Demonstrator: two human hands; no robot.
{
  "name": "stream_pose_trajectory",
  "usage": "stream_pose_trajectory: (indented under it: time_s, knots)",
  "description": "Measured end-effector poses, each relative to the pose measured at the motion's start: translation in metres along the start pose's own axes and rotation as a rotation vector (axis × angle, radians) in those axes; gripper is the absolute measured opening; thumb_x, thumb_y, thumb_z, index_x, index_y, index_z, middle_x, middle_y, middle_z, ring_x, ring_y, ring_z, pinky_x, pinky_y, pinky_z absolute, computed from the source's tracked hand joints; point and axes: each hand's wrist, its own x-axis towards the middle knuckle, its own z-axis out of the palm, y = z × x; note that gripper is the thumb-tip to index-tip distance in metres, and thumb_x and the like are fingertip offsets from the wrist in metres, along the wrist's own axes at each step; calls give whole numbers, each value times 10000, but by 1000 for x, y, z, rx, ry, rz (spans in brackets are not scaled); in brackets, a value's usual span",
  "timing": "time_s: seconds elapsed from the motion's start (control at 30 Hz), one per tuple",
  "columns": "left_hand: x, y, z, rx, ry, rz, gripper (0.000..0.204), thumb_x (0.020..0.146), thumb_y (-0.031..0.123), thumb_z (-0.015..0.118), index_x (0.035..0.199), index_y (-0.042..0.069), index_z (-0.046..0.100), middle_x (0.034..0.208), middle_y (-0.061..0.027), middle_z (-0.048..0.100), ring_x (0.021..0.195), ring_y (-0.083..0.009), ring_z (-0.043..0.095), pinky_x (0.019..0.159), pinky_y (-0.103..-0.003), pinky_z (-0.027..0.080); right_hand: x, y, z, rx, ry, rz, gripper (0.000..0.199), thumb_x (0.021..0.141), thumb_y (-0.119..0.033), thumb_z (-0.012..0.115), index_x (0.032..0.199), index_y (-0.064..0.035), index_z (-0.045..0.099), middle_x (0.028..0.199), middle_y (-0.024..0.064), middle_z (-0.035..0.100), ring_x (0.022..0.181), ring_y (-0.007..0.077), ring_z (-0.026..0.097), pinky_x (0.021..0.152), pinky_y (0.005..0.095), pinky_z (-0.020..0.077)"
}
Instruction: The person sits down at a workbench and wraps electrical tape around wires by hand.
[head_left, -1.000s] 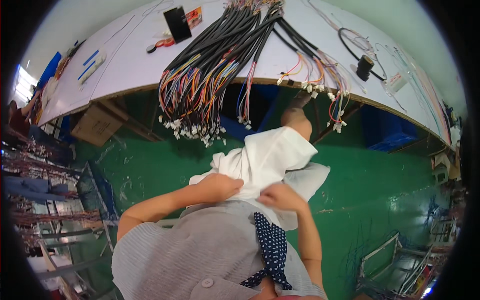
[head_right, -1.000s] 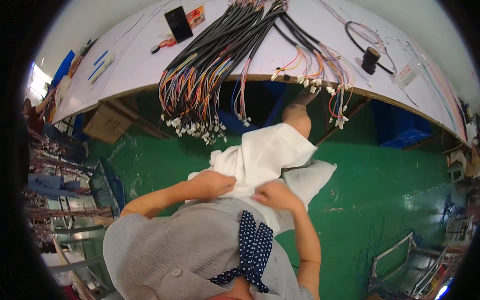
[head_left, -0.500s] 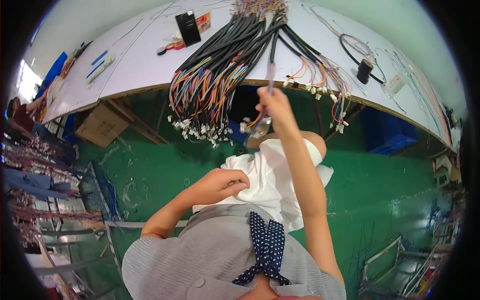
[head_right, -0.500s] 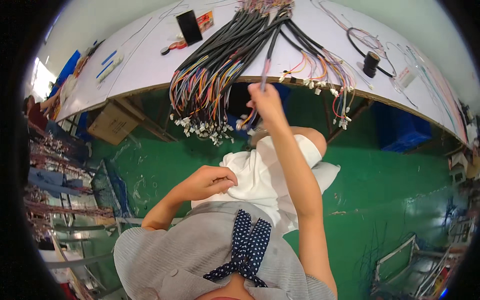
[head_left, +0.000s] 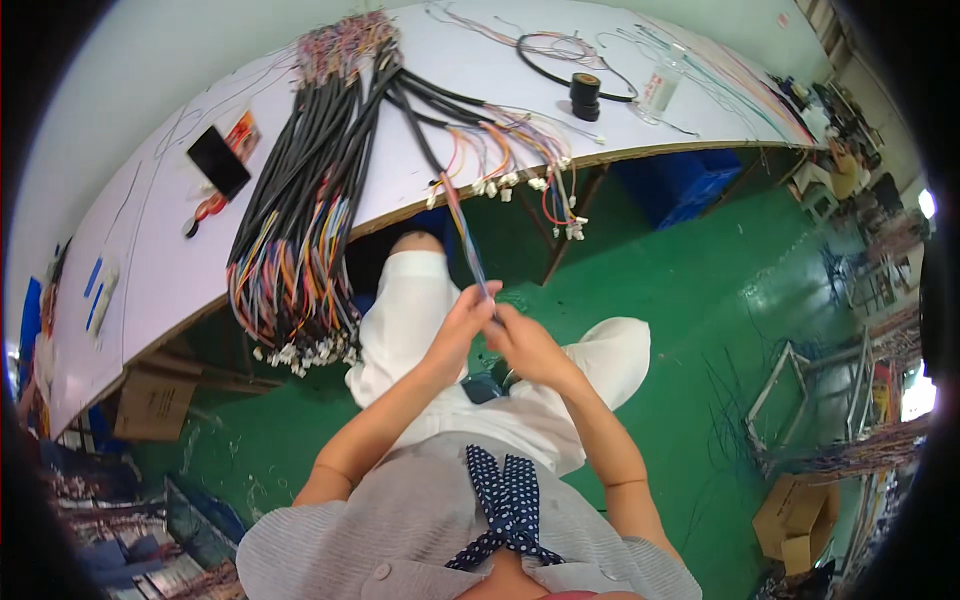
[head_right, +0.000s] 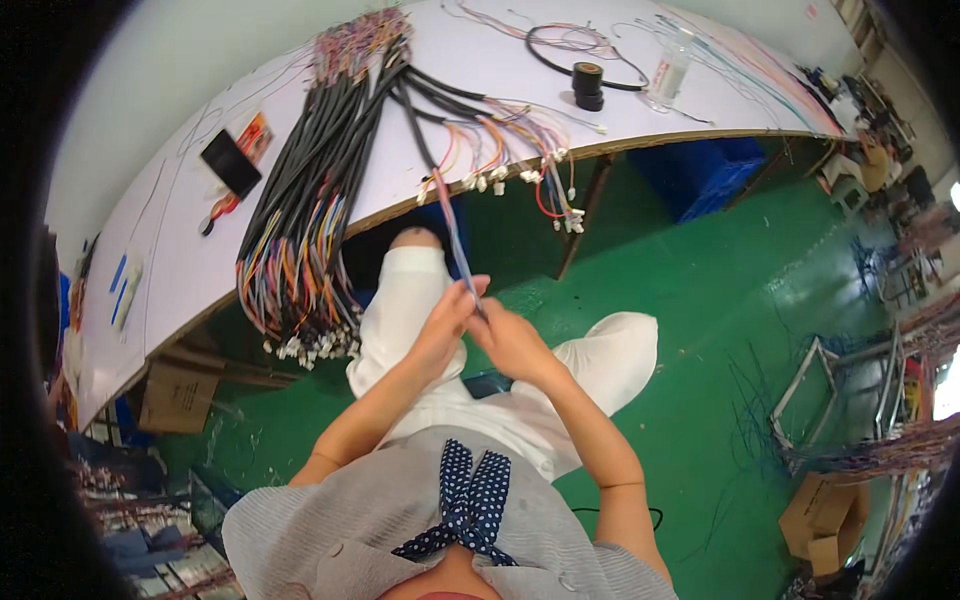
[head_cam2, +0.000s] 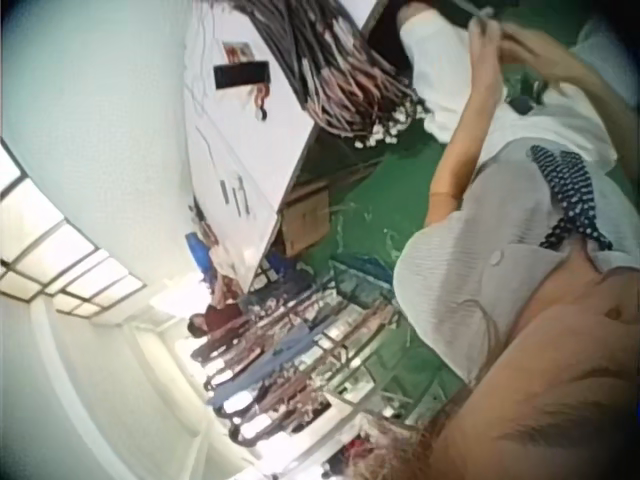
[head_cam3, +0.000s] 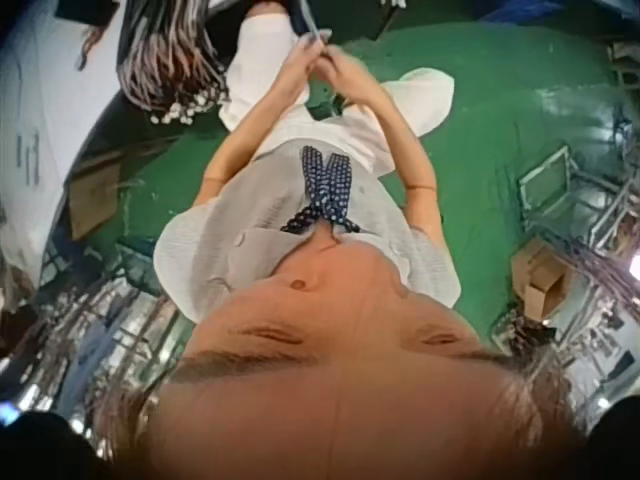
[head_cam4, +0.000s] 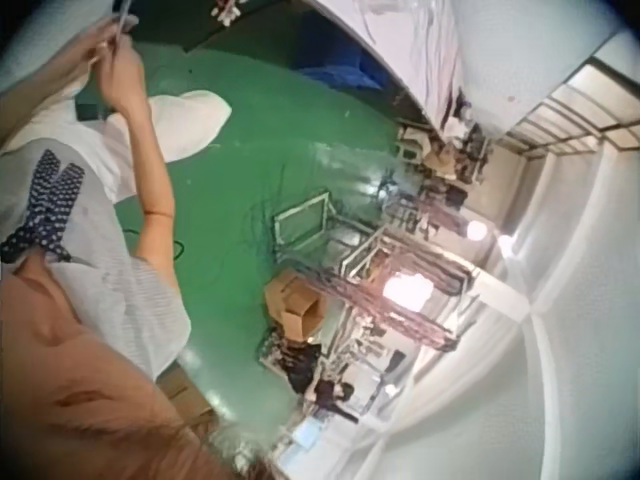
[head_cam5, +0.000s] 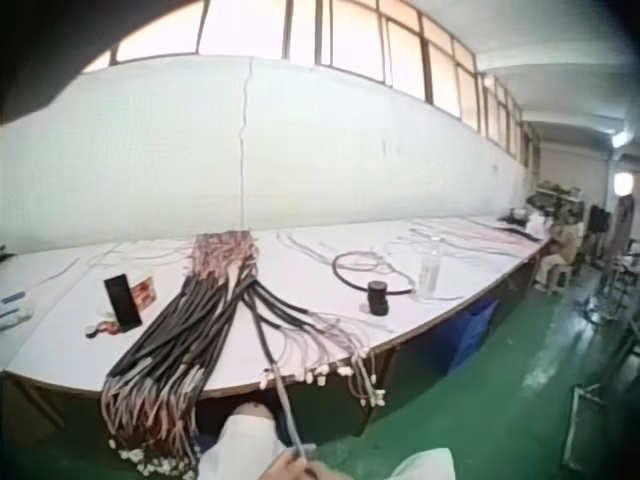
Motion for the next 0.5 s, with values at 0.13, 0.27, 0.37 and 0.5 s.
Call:
stream_pose_trajectory:
  time_s: [0.13, 0.27, 0.37, 0.5]
  knots:
    - [5, -27, 1, 15, 18, -82, 309, 959, 187, 495, 1197, -9, 491, 1160, -110, 560, 1062, -152, 522, 928, -295, 405, 52, -15, -87, -364, 286, -119, 325, 836, -330, 635, 934, -21, 612, 845, 154, 623, 788, 308, 614, 704, 379, 480]
    - [1, -51, -5, 304, 72, 139, 372, 945, 140, 487, 1269, -12, 389, 1226, -134, 515, 1156, -193, 482, 980, -320, 364, 184, 23, -186, -450, 828, -269, 419, 777, -246, 707, 1094, -15, 561, 1097, 171, 556, 997, 307, 559, 837, 381, 457]
    - [-4, -69, -24, 453, 211, 255, 602, 904, 94, 535, 1401, -26, 218, 1387, -183, 350, 1256, -253, 398, 1061, -368, 297, 277, 50, -228, -565, 905, -218, 597, 659, -386, 762, 1074, -18, 542, 1085, 188, 551, 994, 349, 538, 838, 436, 441]
    - [-2, -34, -4, 904, 472, 502, 698, 868, 203, 555, 1423, -35, 205, 1452, -200, 271, 1354, -341, 249, 1120, -437, 175, 350, 90, -240, -817, 960, -5, 681, 565, -446, 813, 1054, -29, 588, 1055, 176, 617, 1062, 371, 561, 870, 557, 416]
